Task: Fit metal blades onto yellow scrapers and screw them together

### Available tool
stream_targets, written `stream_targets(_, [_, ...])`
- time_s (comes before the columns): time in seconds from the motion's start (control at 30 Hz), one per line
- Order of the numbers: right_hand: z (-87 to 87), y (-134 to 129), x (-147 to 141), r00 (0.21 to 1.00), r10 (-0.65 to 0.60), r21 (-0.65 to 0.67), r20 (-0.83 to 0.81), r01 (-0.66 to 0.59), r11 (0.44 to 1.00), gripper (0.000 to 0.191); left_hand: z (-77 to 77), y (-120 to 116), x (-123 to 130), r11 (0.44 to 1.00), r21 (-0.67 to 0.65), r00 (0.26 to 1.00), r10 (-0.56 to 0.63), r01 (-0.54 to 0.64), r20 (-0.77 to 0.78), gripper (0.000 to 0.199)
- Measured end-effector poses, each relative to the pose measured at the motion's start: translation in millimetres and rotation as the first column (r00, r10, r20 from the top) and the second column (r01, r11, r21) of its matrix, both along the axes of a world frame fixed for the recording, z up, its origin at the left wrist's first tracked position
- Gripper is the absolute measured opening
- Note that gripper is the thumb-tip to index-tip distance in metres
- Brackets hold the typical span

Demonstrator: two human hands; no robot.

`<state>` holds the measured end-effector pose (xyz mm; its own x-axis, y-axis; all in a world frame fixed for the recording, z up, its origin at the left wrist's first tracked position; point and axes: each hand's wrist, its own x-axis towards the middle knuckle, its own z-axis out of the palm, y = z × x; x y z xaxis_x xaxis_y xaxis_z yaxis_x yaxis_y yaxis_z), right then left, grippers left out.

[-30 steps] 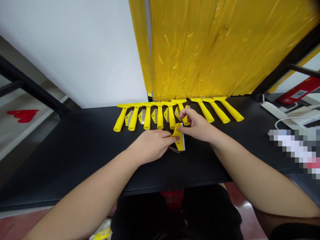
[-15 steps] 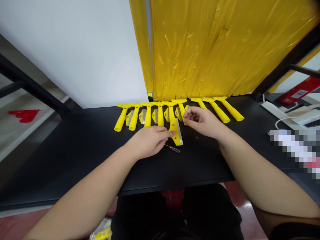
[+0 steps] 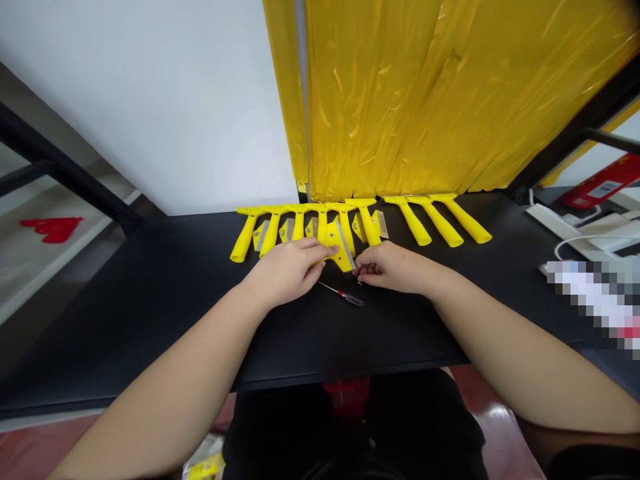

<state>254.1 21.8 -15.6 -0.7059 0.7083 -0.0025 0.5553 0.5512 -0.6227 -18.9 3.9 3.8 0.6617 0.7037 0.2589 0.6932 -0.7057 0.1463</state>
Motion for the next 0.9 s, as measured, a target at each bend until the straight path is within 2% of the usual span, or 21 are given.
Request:
stream_targets(0.23, [-2.9,1,-7,0.999,0.0,0.086,0.033,-0.003,0.996,0.016,-2.1,2,0,0.999,-0.031,1.0,-0.029,0.029,-0.005,0.042])
stream_targets(0.33, [1.0,2,-1,0.999,-0.017,0.069,0.032,0.015,0.998,0.015,-4.6,4,-1,0.998,-0.045,0.999,-0.044,0.044,0.003,0.042])
stream_targets(0.43, [4.1,7,10,0.99,-0.06,-0.013,-0.129,0.059,0.998,0.005,-7.5,5,1,0.997,-0.029,0.998,-0.065,0.065,0.01,0.04])
stream_targets(0.53, [1.9,11,14,0.926,-0.132,-0.016,-0.353,0.135,0.991,0.011,-9.4,4,4,0.997,-0.017,0.997,-0.077,0.077,0.014,0.04])
stream_targets(0.63, [-4.9,10,6,0.896,-0.156,-0.02,-0.416,0.162,0.987,0.011,-10.3,2,8,0.997,-0.019,0.997,-0.07,0.07,0.027,0.039])
stream_targets(0.73, [-11.5,6,-6,0.887,-0.177,-0.142,-0.427,0.128,0.982,0.01,-10.6,0,10,0.996,-0.013,0.995,-0.082,0.083,0.061,0.038])
stream_targets(0.83, [-14.9,3,-13,0.86,-0.23,-0.286,-0.456,0.103,0.953,0.017,-10.7,-2,11,0.995,-0.01,0.992,-0.096,0.097,0.085,0.036])
stream_targets(0.9, [-15.5,2,-16,0.839,-0.262,-0.33,-0.477,0.105,0.938,0.024,-10.8,-3,12,0.995,-0.008,0.991,-0.097,0.098,0.091,0.037])
